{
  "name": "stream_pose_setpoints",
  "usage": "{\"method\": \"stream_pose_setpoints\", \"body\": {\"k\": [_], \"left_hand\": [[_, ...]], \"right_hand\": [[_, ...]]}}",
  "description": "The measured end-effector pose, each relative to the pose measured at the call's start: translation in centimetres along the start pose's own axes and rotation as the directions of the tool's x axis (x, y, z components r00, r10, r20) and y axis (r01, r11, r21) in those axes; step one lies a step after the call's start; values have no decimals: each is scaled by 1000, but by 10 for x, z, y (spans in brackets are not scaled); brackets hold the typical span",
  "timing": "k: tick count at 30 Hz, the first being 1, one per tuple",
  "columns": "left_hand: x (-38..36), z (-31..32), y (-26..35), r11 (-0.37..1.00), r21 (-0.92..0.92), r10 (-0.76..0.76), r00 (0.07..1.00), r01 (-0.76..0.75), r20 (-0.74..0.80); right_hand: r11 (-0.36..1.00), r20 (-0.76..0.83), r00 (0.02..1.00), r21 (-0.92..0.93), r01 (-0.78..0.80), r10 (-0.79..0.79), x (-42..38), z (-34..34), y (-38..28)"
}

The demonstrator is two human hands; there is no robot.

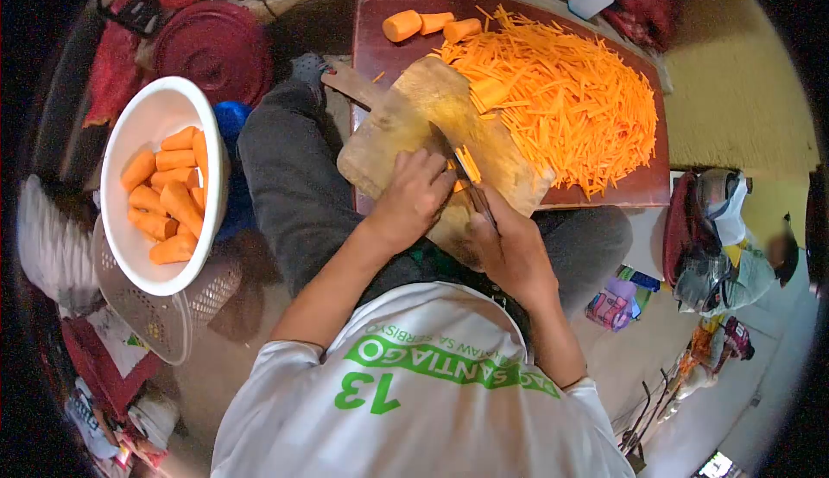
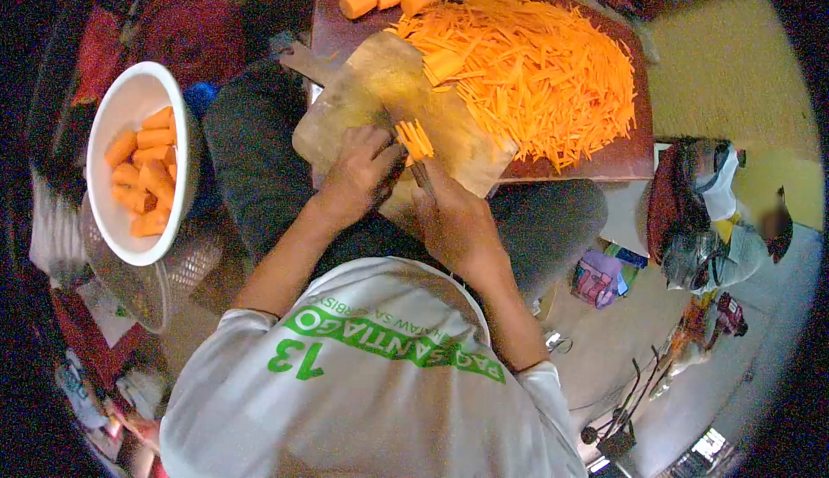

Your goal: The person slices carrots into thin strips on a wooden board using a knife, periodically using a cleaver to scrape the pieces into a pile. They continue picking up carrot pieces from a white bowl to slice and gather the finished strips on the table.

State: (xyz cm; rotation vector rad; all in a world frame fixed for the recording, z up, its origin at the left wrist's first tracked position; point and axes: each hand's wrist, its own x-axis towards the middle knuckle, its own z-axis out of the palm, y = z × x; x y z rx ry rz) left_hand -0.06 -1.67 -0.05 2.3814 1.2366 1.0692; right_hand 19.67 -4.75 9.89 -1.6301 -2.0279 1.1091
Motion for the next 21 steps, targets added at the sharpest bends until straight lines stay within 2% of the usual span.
{"method": "stream_pose_setpoints", "body": {"k": [2,5,8,11,14,17,21], "left_hand": [[-1,0,1,1000,-4,0,1000,0,-5],[3,-3,3,1000,11,-13,1000,13,21],[5,-4,4,999,53,2,1000,-2,7],[3,-4,4,999,43,12,1000,-11,-14],[3,-4,3,1000,8,-29,999,28,43],[4,-5,3,1000,3,-21,1000,20,20],[1,-6,4,999,-16,-41,999,42,29]], "right_hand": [[996,13,997,48,-73,72,-10,-3,-7],[999,-42,998,-31,38,-39,-6,1,-8],[998,1,999,-44,39,-39,1,-1,-6],[990,-22,992,-82,119,-121,2,2,-1],[980,-40,983,-86,177,-181,5,4,3],[980,-80,978,-58,188,-193,3,4,8],[995,-64,993,-36,96,-99,-7,2,0]]}}
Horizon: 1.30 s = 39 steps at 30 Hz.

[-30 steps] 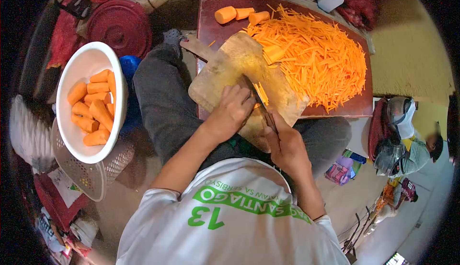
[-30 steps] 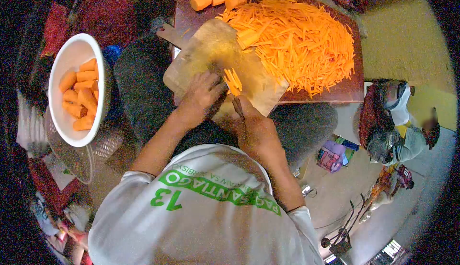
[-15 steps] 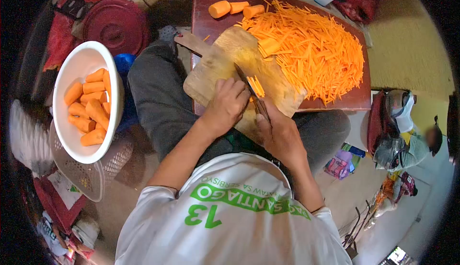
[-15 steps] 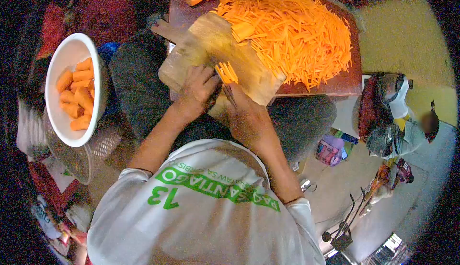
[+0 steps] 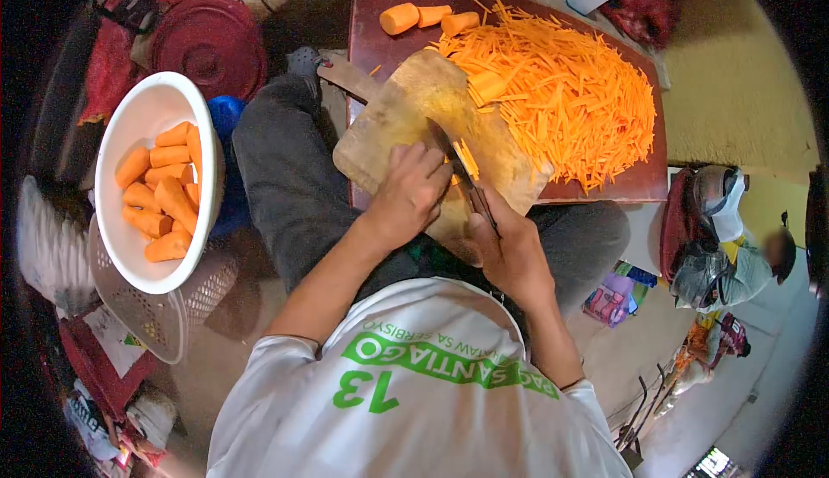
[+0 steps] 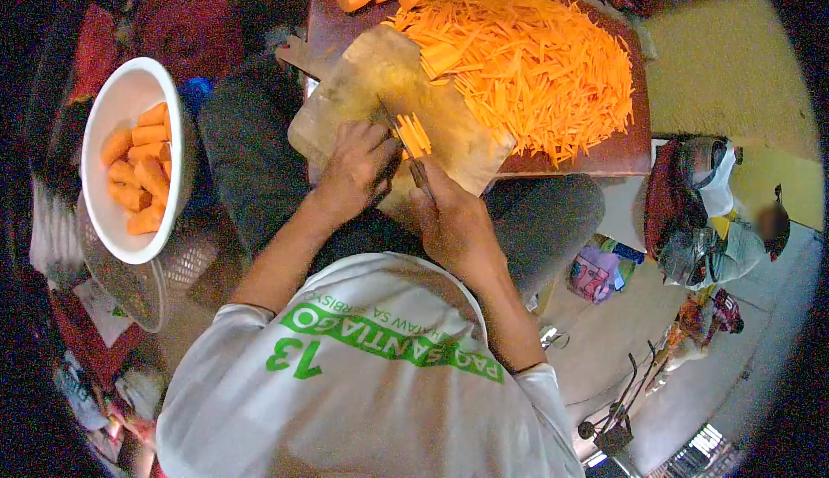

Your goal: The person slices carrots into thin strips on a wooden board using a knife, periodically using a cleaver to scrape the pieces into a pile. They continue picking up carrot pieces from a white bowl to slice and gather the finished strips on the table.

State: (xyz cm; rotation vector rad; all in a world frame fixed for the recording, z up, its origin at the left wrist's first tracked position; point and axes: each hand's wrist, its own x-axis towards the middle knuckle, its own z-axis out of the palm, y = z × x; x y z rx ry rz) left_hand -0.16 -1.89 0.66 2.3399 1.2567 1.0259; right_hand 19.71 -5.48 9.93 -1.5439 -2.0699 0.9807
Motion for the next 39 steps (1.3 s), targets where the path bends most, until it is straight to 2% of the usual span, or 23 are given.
{"method": "stream_pose_setpoints", "body": {"k": [2,5,8,14,17,22,26,29,32,39], "left_hand": [[1,3,-1,1000,6,-2,1000,2,12],[1,5,-1,1000,-6,-22,999,23,29],[0,2,-2,1000,-1,-9,999,9,33],[0,6,-4,1000,4,5,1000,-5,-12],[1,8,-5,1000,-13,-28,1000,28,14],[-1,4,-4,1000,-5,-1,999,1,-35],[-1,10,-5,1000,9,-1,999,1,-34],[1,7,-2,1000,27,-2,999,3,-36],[-1,6,-1,1000,18,4,998,-3,-64],[-7,17,-9,999,37,-31,999,30,14]], "right_hand": [[1000,3,1000,13,-25,25,2,2,1],[995,89,991,-7,-99,99,16,0,-2],[1000,59,998,9,14,-15,19,0,5],[996,31,996,33,-84,83,5,4,2],[999,46,999,33,-14,12,16,2,6],[999,-11,1000,31,5,-4,2,0,1],[996,26,998,68,-66,64,7,-1,3],[995,28,998,74,-61,59,16,1,3],[997,-65,996,44,63,-60,10,3,6],[999,-21,1000,49,1,0,11,7,8]]}}
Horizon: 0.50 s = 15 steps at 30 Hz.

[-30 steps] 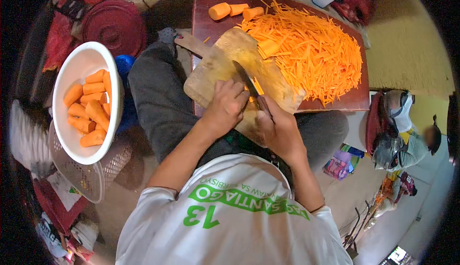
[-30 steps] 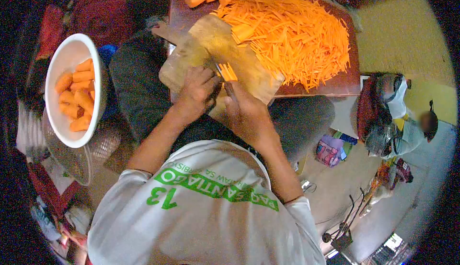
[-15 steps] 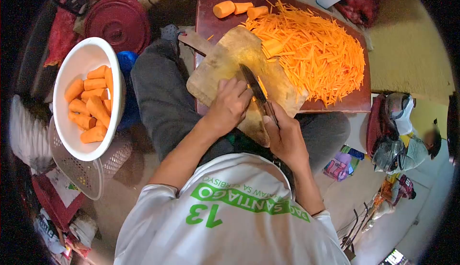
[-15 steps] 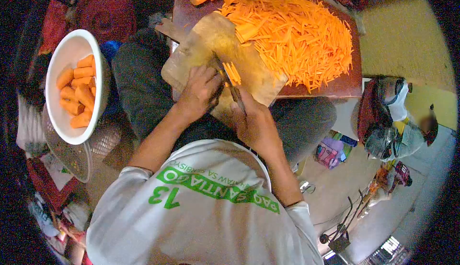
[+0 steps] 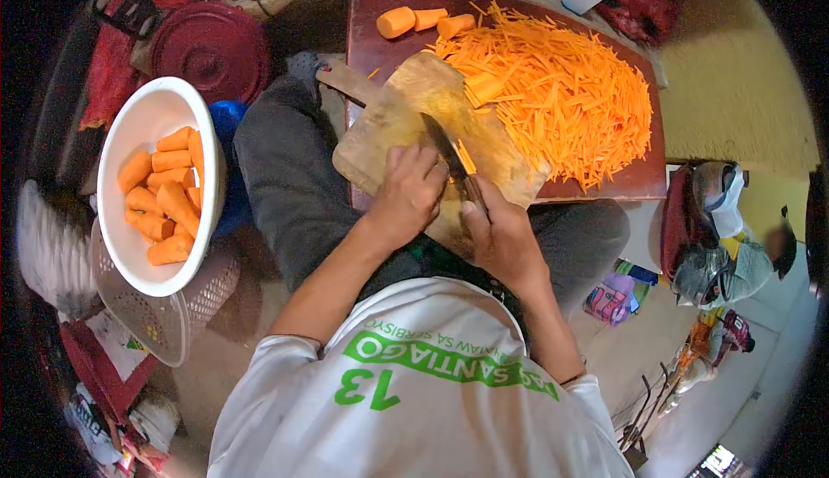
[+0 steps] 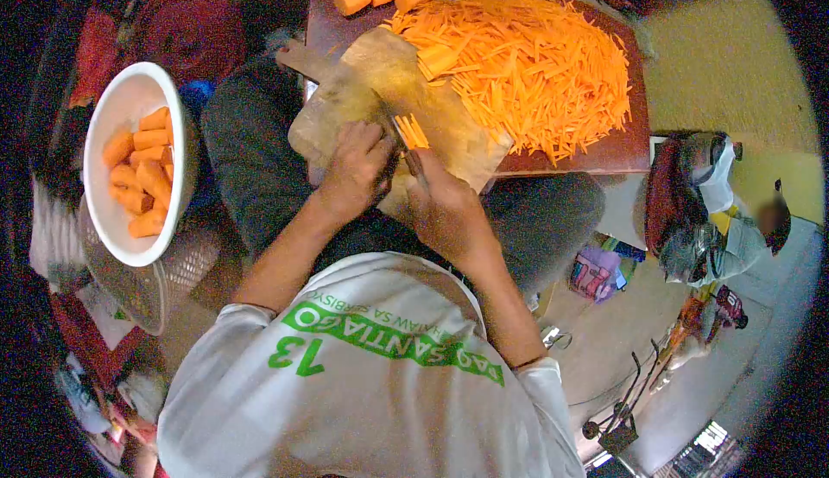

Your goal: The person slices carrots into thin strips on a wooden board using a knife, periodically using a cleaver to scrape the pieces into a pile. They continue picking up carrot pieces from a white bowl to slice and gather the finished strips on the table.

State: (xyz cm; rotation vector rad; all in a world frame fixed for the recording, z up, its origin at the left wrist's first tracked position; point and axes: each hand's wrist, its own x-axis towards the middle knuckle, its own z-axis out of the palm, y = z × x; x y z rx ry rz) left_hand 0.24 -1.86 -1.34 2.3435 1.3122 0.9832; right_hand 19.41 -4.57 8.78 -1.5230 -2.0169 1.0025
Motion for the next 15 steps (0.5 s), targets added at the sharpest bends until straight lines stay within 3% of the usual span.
{"method": "stream_pose_setpoints", "body": {"k": [5,8,15], "left_hand": [[8,-13,11,999,-21,-33,998,32,-62],[8,-14,9,999,-42,-33,998,30,-54],[13,-5,10,989,-125,-98,982,78,-159]], "right_hand": [[1000,-3,1000,21,-1,1,8,-3,-1],[997,-165,984,40,68,-60,2,-6,9],[996,-84,996,92,3,5,-6,-20,13]]}}
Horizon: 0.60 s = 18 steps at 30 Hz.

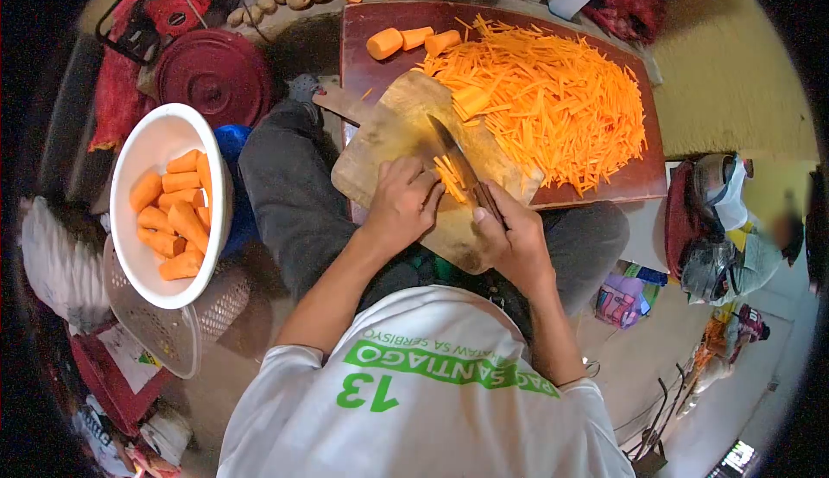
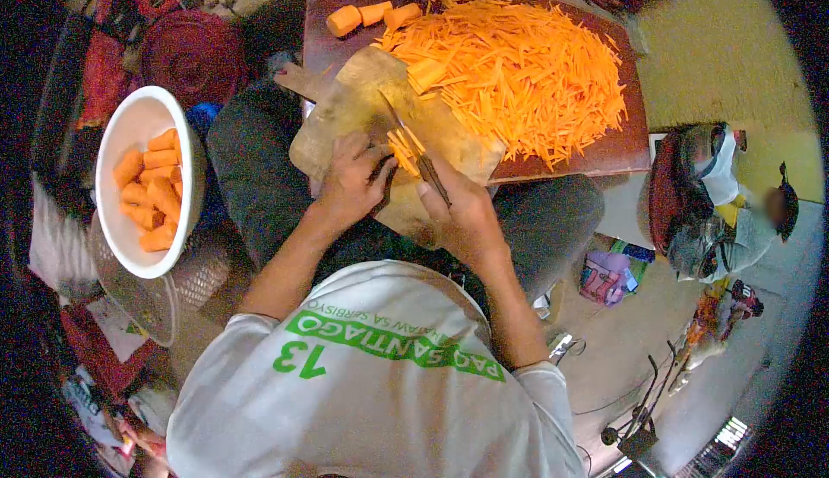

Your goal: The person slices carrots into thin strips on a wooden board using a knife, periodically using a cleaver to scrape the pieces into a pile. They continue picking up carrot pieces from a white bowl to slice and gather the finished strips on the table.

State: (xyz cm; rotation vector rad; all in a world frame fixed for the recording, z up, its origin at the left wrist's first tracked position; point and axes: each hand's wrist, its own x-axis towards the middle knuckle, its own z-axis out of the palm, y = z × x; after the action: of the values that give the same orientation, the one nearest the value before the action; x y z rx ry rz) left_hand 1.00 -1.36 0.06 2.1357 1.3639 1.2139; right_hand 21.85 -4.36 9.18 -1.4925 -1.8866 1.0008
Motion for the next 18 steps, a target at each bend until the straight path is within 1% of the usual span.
{"method": "stream_pose_setpoints", "body": {"k": [2,5,8,11,14,15,18], "left_hand": [[2,-4,1,1000,13,-1,1000,1,7],[-3,-1,-4,997,-49,-65,997,63,-37],[1,-1,-4,988,-120,-107,989,94,-105],[4,-7,-1,1000,-18,-14,1000,14,-6],[3,-3,1,999,32,26,1000,-26,-12],[3,-1,-1,999,44,33,999,-33,-2],[3,0,-3,996,74,46,999,-48,22]], "right_hand": [[999,20,1000,32,9,-10,-6,-1,-1],[990,27,997,122,68,-72,-13,-3,-6],[991,110,994,134,3,-18,-15,-9,6],[999,112,994,46,-10,5,-7,-23,15],[997,59,996,-38,-69,71,4,-40,29],[996,7,1000,-90,-7,8,8,-45,38],[972,-67,992,-218,93,-110,18,-63,53]]}}
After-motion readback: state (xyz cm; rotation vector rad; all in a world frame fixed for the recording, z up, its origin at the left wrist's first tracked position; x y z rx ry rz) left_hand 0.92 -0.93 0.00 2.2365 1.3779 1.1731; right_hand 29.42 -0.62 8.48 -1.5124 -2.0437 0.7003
